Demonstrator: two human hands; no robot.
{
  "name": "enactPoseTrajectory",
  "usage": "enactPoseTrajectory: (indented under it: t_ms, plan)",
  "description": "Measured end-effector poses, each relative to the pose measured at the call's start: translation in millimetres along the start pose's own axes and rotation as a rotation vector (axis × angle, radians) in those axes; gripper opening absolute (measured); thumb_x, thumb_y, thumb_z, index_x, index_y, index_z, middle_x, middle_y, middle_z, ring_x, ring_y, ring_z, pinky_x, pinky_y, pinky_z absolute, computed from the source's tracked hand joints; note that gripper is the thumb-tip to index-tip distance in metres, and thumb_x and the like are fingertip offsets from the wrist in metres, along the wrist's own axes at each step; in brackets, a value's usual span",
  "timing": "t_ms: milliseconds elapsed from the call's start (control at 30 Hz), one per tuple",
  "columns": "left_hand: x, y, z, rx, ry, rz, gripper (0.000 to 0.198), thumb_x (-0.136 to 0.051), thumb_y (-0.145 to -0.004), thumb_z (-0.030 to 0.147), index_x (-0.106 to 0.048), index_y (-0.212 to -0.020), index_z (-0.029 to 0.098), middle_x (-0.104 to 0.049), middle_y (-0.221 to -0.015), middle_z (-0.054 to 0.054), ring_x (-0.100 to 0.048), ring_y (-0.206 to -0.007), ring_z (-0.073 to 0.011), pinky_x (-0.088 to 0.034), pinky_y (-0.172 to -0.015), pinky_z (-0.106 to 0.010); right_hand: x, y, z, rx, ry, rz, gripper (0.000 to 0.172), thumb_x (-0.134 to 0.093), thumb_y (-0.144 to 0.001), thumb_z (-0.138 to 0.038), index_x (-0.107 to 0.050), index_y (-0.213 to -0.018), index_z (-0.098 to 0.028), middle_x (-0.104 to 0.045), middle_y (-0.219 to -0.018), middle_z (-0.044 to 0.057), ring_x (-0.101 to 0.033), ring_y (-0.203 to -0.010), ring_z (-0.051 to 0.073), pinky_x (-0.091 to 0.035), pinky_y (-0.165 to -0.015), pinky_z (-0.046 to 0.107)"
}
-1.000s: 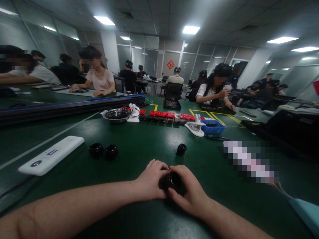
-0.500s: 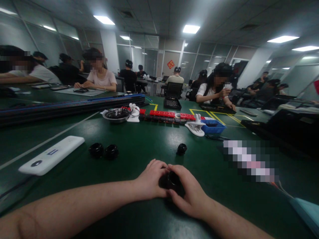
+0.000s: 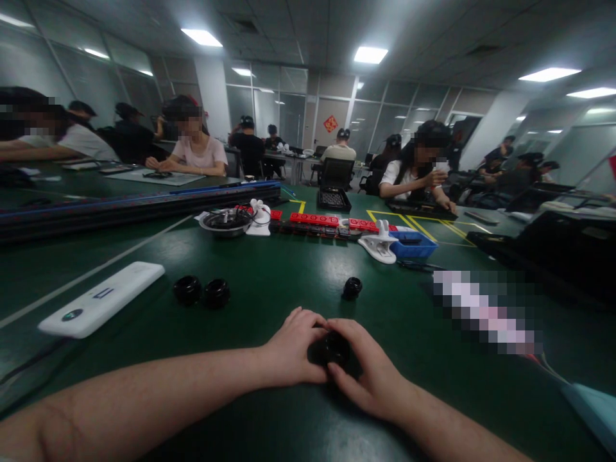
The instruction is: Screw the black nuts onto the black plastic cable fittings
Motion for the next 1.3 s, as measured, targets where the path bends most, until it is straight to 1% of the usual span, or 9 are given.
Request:
enactPoseTrajectory:
  t_ms: [100,200,400,500,633,800,933,1167,1300]
  plan:
    - [-1.2,0,-1,-0.001,-0.002,-0.009,0.044,-0.069,-0.061,0.045,-0.061,-0.097,0.020,-0.051,-0.105,-0.005,-0.044,-0.102,-0.0260,-0.021,-0.100,-0.047,-3,-1,3,-0.055,0.048,-0.051,0.059,-0.058,-0.072,-0.024,-0.033,-0.125,-0.016,-0.047,-0.118,0.013,-0.047,-0.107,0.026,-0.042,-0.089,0.042]
    - [-0.8,0,0,-0.011,0.006,-0.015,0.045,-0.070,-0.060,0.040,-0.060,-0.099,0.021,-0.052,-0.107,-0.005,-0.044,-0.103,-0.0258,-0.021,-0.100,-0.047,-1,0,9,-0.125,0.072,-0.021,0.049,-0.060,-0.073,-0.025,-0.040,-0.117,-0.018,-0.053,-0.107,0.011,-0.052,-0.096,0.024,-0.046,-0.082,0.040]
    - [-0.7,0,0,0.000,0.007,-0.007,0.045,-0.072,-0.058,0.038,-0.060,-0.097,0.021,-0.052,-0.104,-0.004,-0.045,-0.102,-0.0249,-0.021,-0.100,-0.047,1,0,2,-0.036,-0.002,-0.026,0.050,-0.050,-0.075,-0.016,-0.033,-0.122,-0.019,-0.050,-0.113,0.011,-0.050,-0.102,0.023,-0.045,-0.086,0.039]
    - [-2.6,0,-2,0.000,0.005,-0.012,0.045,-0.071,-0.059,0.043,-0.061,-0.096,0.021,-0.052,-0.107,-0.005,-0.044,-0.104,-0.0258,-0.018,-0.101,-0.049,0,-1,3,-0.068,0.055,-0.039,0.057,-0.057,-0.073,-0.025,-0.032,-0.124,-0.018,-0.048,-0.117,0.013,-0.049,-0.105,0.026,-0.044,-0.087,0.042]
    - [-2.1,0,-2,-0.008,0.015,-0.010,0.044,-0.071,-0.059,0.042,-0.060,-0.098,0.023,-0.052,-0.107,-0.004,-0.044,-0.103,-0.0255,-0.017,-0.101,-0.049,2,1,9,-0.148,0.078,0.025,0.045,-0.060,-0.073,-0.028,-0.041,-0.113,-0.019,-0.055,-0.101,0.010,-0.056,-0.089,0.023,-0.049,-0.076,0.037]
    - [1.2,-1,2,-0.003,0.019,-0.007,0.045,-0.072,-0.059,0.041,-0.060,-0.098,0.021,-0.053,-0.105,-0.005,-0.045,-0.102,-0.0251,-0.021,-0.100,-0.048,5,2,3,-0.043,0.006,0.038,0.046,-0.049,-0.076,-0.017,-0.035,-0.120,-0.020,-0.053,-0.107,0.010,-0.054,-0.096,0.022,-0.047,-0.082,0.035]
    - [0.4,-1,1,-0.005,0.021,-0.006,0.045,-0.072,-0.059,0.043,-0.061,-0.095,0.018,-0.053,-0.105,-0.006,-0.045,-0.103,-0.0254,-0.019,-0.101,-0.049,2,-1,2,-0.032,0.049,-0.026,0.058,-0.056,-0.073,-0.025,-0.032,-0.125,-0.017,-0.047,-0.119,0.013,-0.048,-0.108,0.026,-0.043,-0.090,0.041]
    - [0.2,0,1,-0.001,0.026,-0.021,0.046,-0.072,-0.059,0.038,-0.059,-0.100,0.021,-0.052,-0.106,-0.004,-0.045,-0.104,-0.0258,-0.018,-0.101,-0.050,4,2,9,-0.104,0.047,0.039,0.039,-0.055,-0.075,-0.022,-0.041,-0.112,-0.020,-0.057,-0.098,0.009,-0.057,-0.087,0.021,-0.050,-0.076,0.035]
    - [0.9,0,1,-0.003,0.013,-0.011,0.045,-0.071,-0.060,0.040,-0.060,-0.098,0.020,-0.052,-0.105,-0.005,-0.045,-0.103,-0.0258,-0.019,-0.101,-0.049,2,2,3,-0.030,0.018,-0.023,0.050,-0.050,-0.074,-0.016,-0.034,-0.121,-0.019,-0.052,-0.111,0.011,-0.053,-0.099,0.022,-0.047,-0.084,0.036]
Point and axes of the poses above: each hand's wrist, its own y-axis away from the middle knuckle, its own x-axis out of the back of the hand, z = x × y, the point moved 5 cm from there along -y, towards the middle knuckle
